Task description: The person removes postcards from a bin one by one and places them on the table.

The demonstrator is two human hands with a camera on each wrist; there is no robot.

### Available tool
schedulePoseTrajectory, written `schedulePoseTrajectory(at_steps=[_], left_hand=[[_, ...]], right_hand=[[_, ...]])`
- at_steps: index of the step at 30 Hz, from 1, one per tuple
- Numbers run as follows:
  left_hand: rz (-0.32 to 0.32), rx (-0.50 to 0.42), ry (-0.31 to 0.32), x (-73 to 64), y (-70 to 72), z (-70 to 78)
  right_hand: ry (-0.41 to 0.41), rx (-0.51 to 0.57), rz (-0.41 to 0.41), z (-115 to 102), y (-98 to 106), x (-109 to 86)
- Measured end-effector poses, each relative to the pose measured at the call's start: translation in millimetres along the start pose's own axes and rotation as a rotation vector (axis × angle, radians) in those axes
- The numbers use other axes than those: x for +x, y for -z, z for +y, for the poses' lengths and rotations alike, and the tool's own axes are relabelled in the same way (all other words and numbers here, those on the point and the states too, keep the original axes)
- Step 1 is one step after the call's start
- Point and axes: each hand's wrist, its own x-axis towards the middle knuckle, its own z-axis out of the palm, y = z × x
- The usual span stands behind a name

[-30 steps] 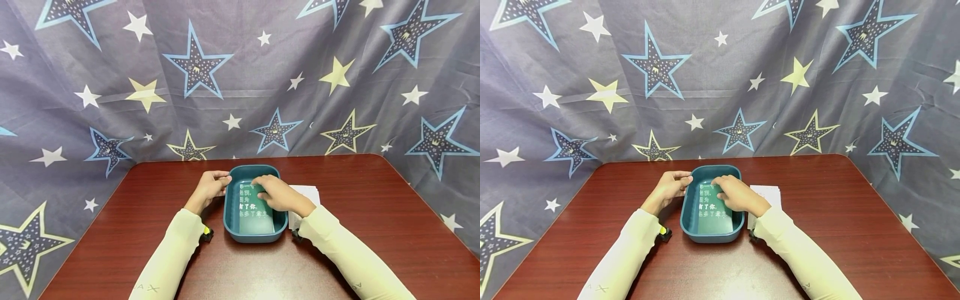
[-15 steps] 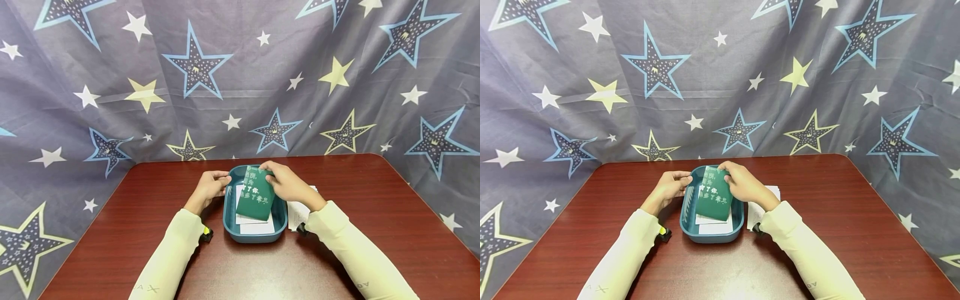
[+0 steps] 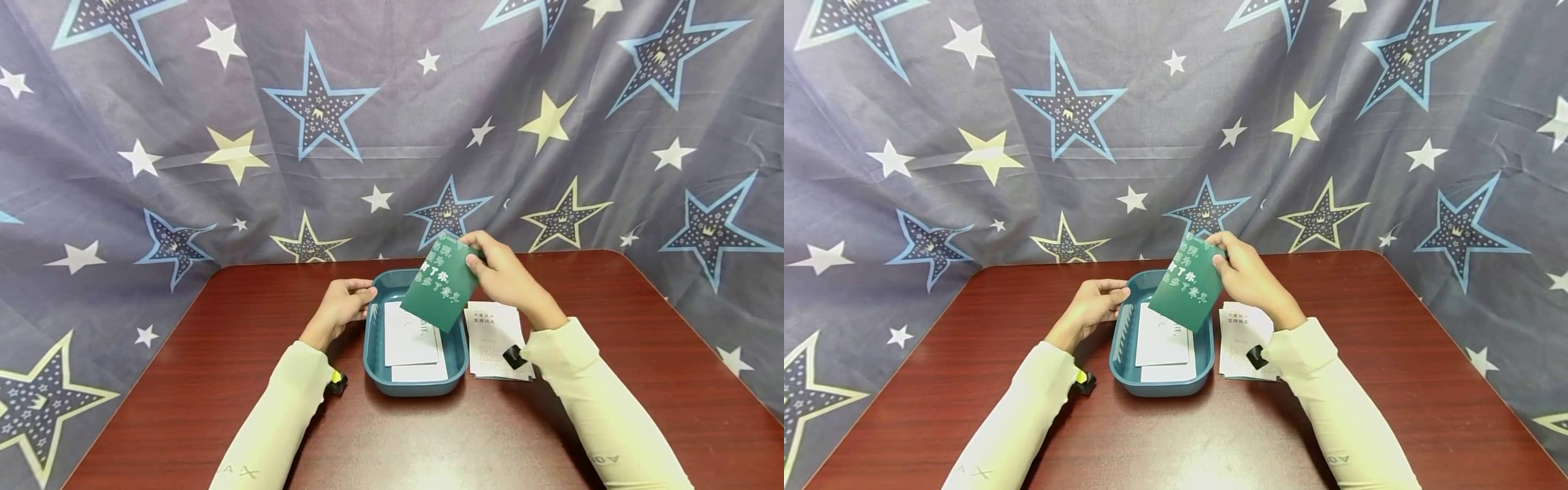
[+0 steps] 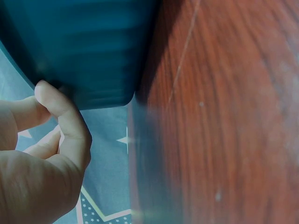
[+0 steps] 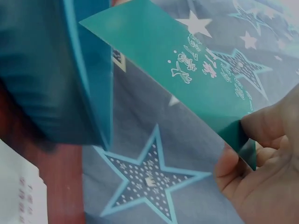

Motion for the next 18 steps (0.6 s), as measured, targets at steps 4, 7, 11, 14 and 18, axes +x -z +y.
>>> schedulePoseTrajectory(at_steps=[4, 7, 11, 14, 18], left_hand=[[0.002, -0.002, 0.001, 0.3, -0.1, 0.1], [0.009, -0.004, 0.006, 0.7, -0.7, 0.3], [0.016, 0.000, 0.006, 0.0, -0.9, 1.1], [0.017, 0.003, 0.008, -0.7, -0.6, 1.4], [0.018, 0.007, 0.007, -1.0, -0.5, 1.7]], right_hand=[[-0.044, -0.012, 0.032, 2, 13, -0.4], [-0.076, -0.015, 0.037, 4, 23, -1.8], [-0.117, -0.010, 0.033, 7, 36, -3.9], [-0.138, -0.016, 0.034, 11, 44, -5.3], [-0.147, -0.017, 0.033, 18, 53, -7.5]])
